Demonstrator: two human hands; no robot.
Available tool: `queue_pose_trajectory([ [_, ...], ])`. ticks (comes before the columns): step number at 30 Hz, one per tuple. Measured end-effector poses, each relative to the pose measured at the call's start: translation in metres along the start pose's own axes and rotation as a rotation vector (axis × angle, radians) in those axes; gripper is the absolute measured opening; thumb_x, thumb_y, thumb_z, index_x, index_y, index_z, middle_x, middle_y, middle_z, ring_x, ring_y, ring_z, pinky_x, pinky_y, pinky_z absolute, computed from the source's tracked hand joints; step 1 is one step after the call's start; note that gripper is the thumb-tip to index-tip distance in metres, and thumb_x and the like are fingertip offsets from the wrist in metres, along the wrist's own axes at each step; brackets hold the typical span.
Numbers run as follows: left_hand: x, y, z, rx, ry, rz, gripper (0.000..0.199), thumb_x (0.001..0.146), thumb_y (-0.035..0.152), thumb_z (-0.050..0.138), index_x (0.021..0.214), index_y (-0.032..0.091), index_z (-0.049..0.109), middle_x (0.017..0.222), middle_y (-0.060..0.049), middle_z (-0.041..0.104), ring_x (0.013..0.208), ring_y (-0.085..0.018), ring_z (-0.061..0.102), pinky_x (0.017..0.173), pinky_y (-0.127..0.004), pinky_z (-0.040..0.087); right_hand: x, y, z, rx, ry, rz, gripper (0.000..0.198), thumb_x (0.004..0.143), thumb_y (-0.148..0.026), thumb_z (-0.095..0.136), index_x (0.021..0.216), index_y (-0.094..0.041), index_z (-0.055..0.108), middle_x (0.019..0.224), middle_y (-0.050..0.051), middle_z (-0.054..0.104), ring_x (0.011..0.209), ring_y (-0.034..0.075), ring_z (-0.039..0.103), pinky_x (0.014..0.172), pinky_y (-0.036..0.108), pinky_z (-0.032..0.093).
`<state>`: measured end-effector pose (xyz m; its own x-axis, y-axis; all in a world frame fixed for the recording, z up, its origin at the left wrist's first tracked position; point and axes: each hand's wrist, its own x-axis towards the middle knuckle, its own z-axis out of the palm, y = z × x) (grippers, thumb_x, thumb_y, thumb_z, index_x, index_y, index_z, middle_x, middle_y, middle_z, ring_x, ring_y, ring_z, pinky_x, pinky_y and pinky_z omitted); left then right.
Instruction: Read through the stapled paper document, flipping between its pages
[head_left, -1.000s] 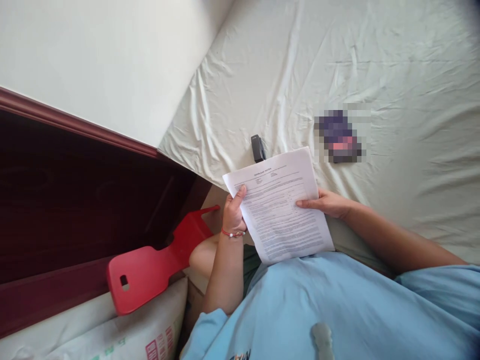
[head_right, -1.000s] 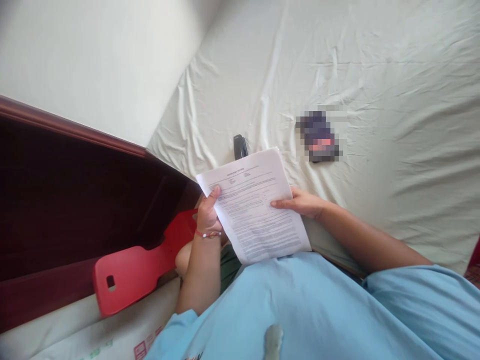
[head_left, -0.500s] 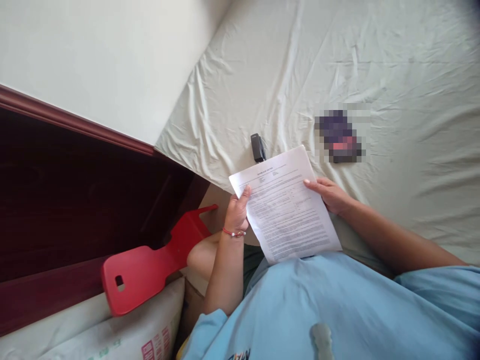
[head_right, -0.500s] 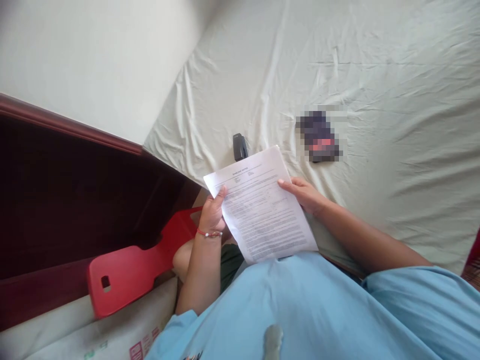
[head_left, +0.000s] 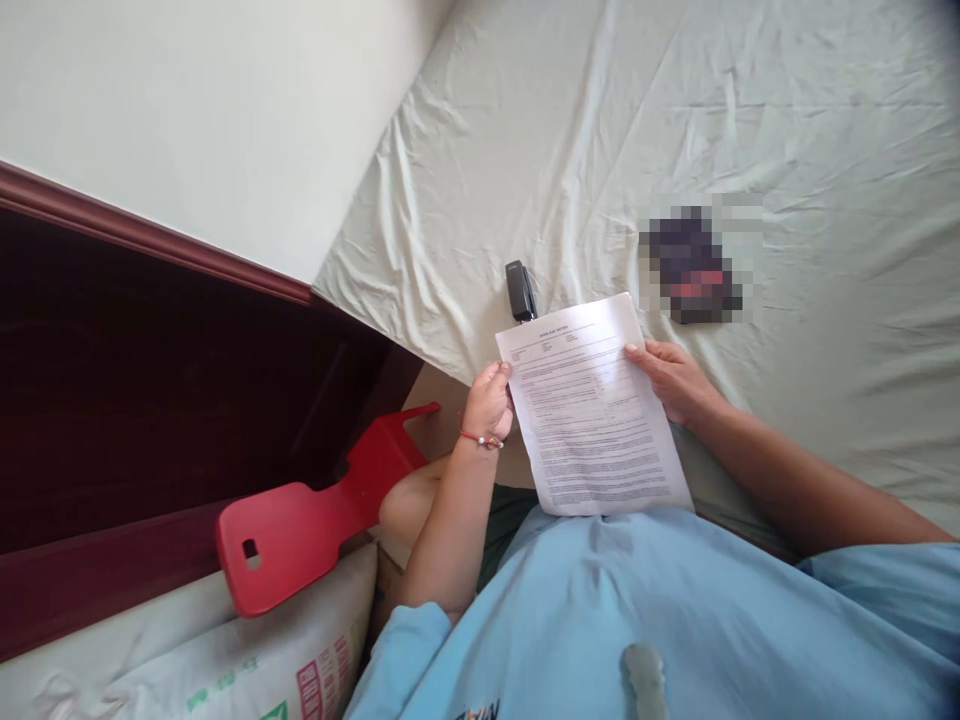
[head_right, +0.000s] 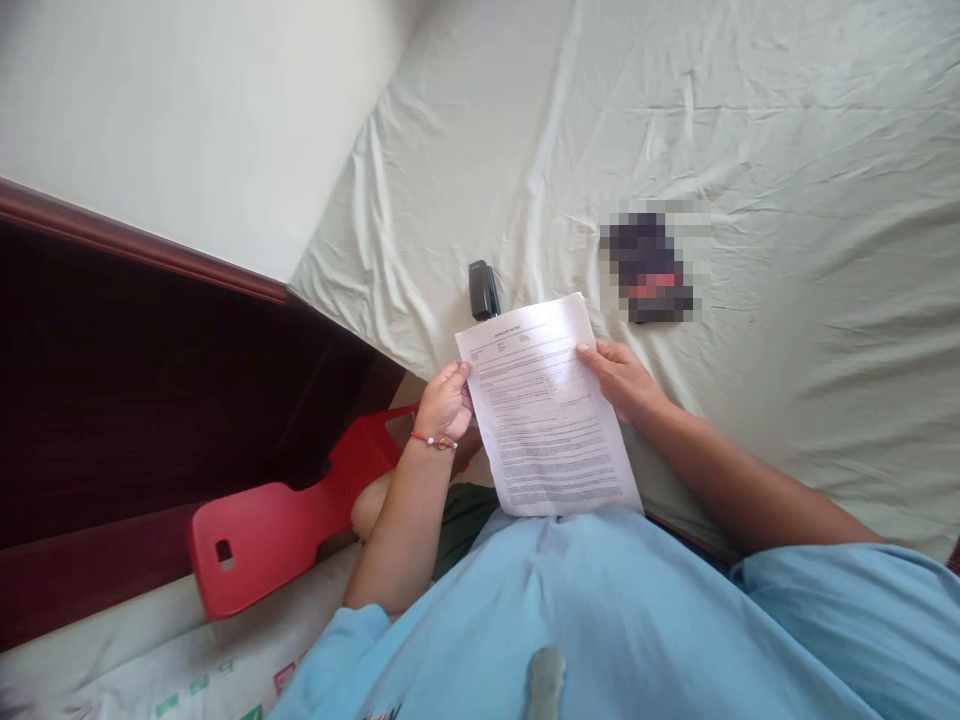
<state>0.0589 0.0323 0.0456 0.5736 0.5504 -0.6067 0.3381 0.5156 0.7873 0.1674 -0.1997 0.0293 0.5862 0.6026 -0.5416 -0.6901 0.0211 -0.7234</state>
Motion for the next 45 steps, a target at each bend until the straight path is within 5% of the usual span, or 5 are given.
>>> queue_pose_trajectory([
  [11,0.026,0.023,0.007,0.251,0.027,-0.206,0.011,0.083,0.016,0.073,0.074,0.013,0.067,0.064,-0.003,0.068,0.052,-0.014,0.061,0.055,-0.026,0.049,0.007,-0.005,-0.014,-0.875,0.363,-0.383,0.061,0.09,-0.034,0.056,0.148,-0.017,0.049,0.064,-0.001,0.065,0.061,0.023,0.059,0.068,0.04,0.048],
  [19,0.043,0.017,0.011,0.221,0.073,-0.147,0.013,0.069,0.012,0.078,0.07,0.013,0.065,0.062,-0.003,0.067,0.063,-0.018,0.067,0.061,-0.027,0.053,0.008,-0.007,-0.013,-0.947,0.36,-0.353,0.065,0.091,-0.034,0.054,0.153,-0.017,0.044,0.068,0.001,0.065,0.064,0.025,0.061,0.067,0.039,0.047],
  [28,0.04,0.013,0.011,0.239,0.056,-0.163,0.015,0.068,0.018,0.077,0.066,0.015,0.062,0.054,0.002,0.059,0.05,-0.015,0.059,0.052,-0.025,0.046,0.0,-0.027,-0.008,-1.152,0.393,-0.661,0.058,0.094,-0.034,0.055,0.15,-0.018,0.05,0.132,0.018,0.067,0.111,0.034,0.067,0.092,0.053,0.057],
  [39,0.032,0.02,0.025,0.159,0.098,-0.17,0.012,0.071,0.008,0.065,0.061,0.013,0.062,0.052,-0.001,0.06,0.047,-0.014,0.055,0.052,-0.027,0.047,0.058,-0.041,0.054,-1.508,-0.223,-0.813,0.037,0.099,-0.018,0.048,0.125,-0.017,0.075,0.136,0.012,0.072,0.129,0.032,0.06,0.113,0.051,0.049],
  [45,0.038,0.02,0.027,0.099,0.118,-0.159,0.009,0.073,0.006,0.067,0.067,0.012,0.064,0.057,-0.003,0.063,0.058,-0.019,0.065,0.068,-0.033,0.057,0.087,-0.037,0.068,-1.605,-0.262,-0.795,0.037,0.099,-0.017,0.048,0.124,-0.011,0.075,0.136,0.014,0.072,0.138,0.034,0.056,0.116,0.049,0.046],
])
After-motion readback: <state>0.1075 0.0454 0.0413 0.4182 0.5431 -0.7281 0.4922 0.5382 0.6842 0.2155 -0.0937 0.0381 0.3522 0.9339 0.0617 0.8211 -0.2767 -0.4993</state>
